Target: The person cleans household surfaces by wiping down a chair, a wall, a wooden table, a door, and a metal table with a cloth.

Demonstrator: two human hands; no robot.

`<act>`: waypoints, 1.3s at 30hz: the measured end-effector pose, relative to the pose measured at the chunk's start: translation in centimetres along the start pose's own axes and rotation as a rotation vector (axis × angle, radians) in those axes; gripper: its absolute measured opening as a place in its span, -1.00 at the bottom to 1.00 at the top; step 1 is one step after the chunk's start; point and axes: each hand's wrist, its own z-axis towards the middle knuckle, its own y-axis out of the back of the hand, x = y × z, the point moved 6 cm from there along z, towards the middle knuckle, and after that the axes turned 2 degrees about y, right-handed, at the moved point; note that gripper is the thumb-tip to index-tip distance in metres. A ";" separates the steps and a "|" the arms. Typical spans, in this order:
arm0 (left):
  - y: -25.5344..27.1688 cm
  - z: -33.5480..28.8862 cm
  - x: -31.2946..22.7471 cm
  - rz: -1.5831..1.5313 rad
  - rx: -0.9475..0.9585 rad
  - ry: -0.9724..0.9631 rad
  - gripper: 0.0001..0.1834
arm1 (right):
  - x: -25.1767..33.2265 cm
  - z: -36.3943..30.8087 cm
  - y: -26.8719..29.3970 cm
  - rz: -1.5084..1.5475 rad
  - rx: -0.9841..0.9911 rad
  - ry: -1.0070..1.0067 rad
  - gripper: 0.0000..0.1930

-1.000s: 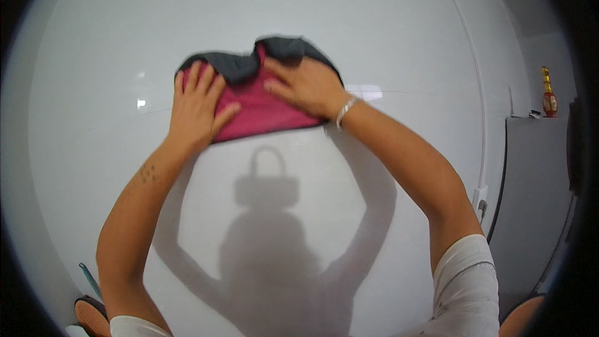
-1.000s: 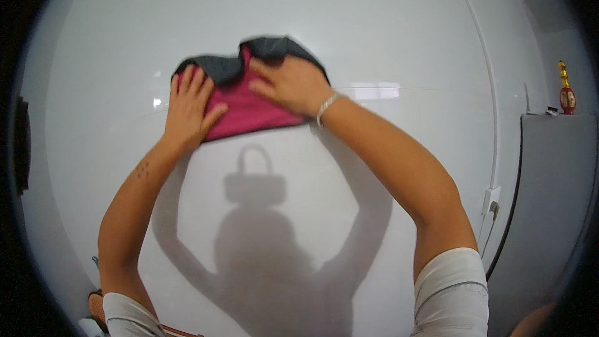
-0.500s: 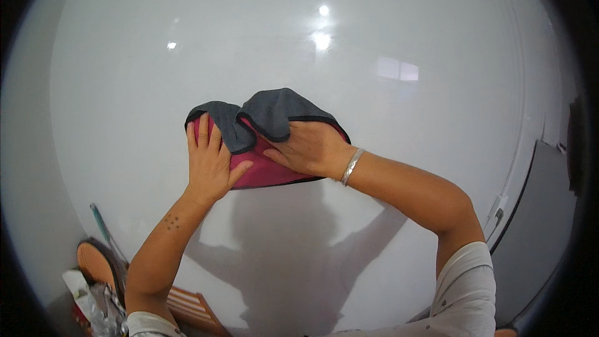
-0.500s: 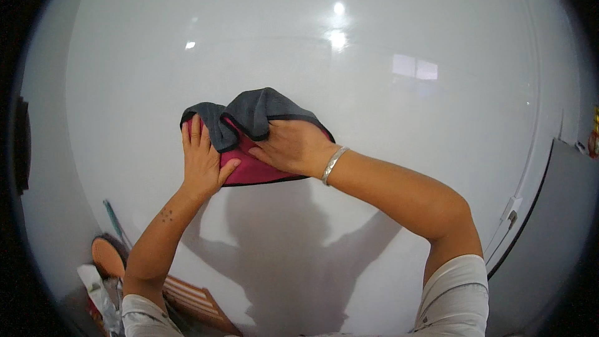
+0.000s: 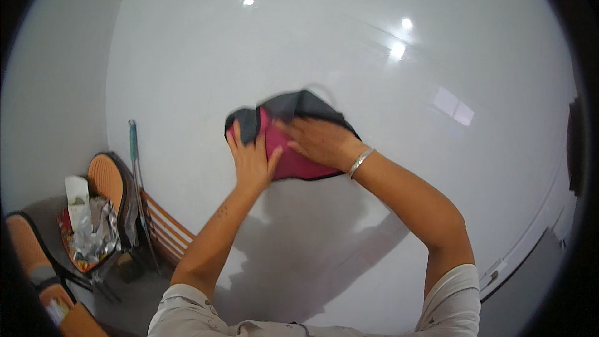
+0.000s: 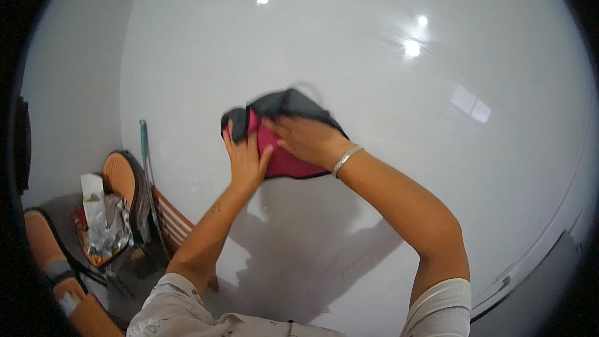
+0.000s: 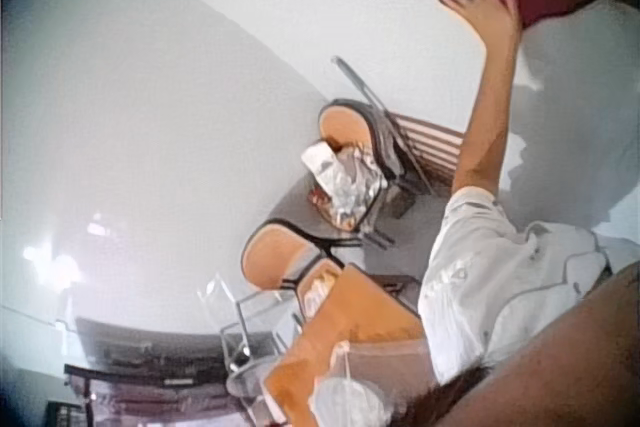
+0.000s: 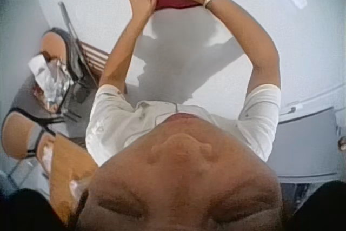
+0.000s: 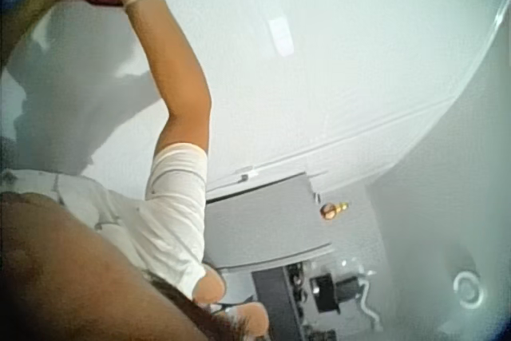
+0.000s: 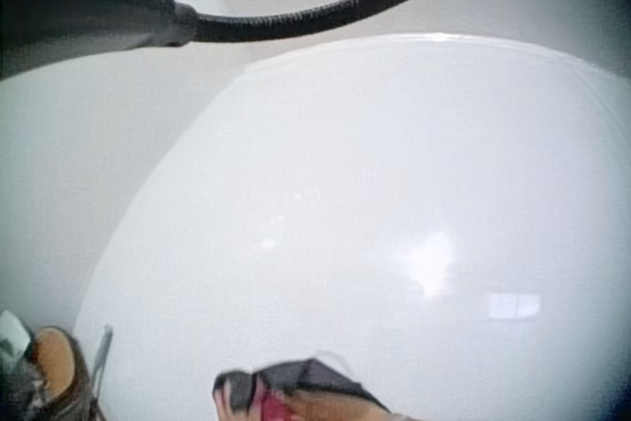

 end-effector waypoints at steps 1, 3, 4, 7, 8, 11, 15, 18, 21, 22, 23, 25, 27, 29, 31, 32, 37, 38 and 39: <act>0.8 -2.1 0.3 0.001 0.059 0.059 -0.25 | 2.7 0.4 -0.7 -0.566 0.153 0.448 -0.66; 0.7 -3.7 0.8 -0.005 0.127 0.116 -0.22 | 1.6 1.8 -1.0 -0.388 0.041 0.388 -0.63; 0.4 -4.3 1.6 0.020 0.106 0.151 -0.19 | 1.2 2.6 -0.9 -0.211 -0.067 0.328 -0.60; 0.0 -3.2 3.2 -0.003 0.053 0.283 -0.14 | -0.8 6.4 -0.3 -0.293 -0.205 0.176 -0.52; 0.5 -2.9 3.5 -0.029 0.036 0.334 -0.14 | -0.5 7.2 0.0 -0.412 -0.318 0.225 -0.49; 0.5 -4.5 4.1 -0.006 0.008 0.433 -0.15 | 0.3 8.9 -2.0 -0.084 -0.306 0.046 -0.47; -0.3 -10.9 3.5 -0.004 -0.035 0.610 -0.19 | 5.9 7.4 -7.8 -0.007 -0.002 0.122 -0.55; -1.2 -19.5 2.8 0.078 0.022 0.683 -0.19 | 13.8 3.3 -10.9 -0.378 0.159 0.681 -0.72; -3.4 -25.2 -1.6 -0.035 0.129 0.809 -0.19 | 14.4 0.1 -14.6 0.014 0.266 0.711 -0.73; -3.7 -25.7 -3.5 -0.087 0.169 0.861 -0.18 | 13.1 0.0 -15.9 0.196 0.326 0.615 -0.74; -3.1 -25.9 -4.2 -0.092 0.150 0.878 -0.16 | 13.2 0.5 -14.1 0.060 0.281 0.765 -0.71; -2.6 -24.4 -4.6 -0.083 0.079 0.897 -0.16 | 10.5 2.7 -11.6 0.198 0.329 0.433 -0.54; -1.8 -22.4 -4.6 -0.063 -0.013 0.861 -0.17 | 8.3 3.3 -8.0 0.186 0.094 0.338 -0.55; -1.6 -20.4 -4.7 -0.020 -0.032 0.845 -0.21 | 8.3 2.5 -6.6 -0.041 0.019 0.327 -0.52; -2.4 -20.9 -5.1 -0.010 -0.044 0.832 -0.22 | 8.7 1.1 -7.1 -0.172 -0.055 0.342 -0.50; -2.6 -21.0 -5.5 -0.009 -0.053 0.810 -0.21 | 9.5 -0.1 -8.5 -0.254 -0.033 0.387 -0.49; -4.1 -31.9 -8.6 -0.037 -0.049 0.838 -0.10 | 19.3 -6.5 -14.2 -0.323 0.299 0.738 -0.61; -4.6 -34.0 -9.6 -0.061 -0.071 0.845 -0.08 | 20.8 -7.7 -15.6 -0.230 0.310 0.761 -0.63; -5.3 -35.9 -10.4 -0.083 -0.055 0.827 -0.06 | 22.0 -9.0 -17.0 -0.181 0.244 0.761 -0.71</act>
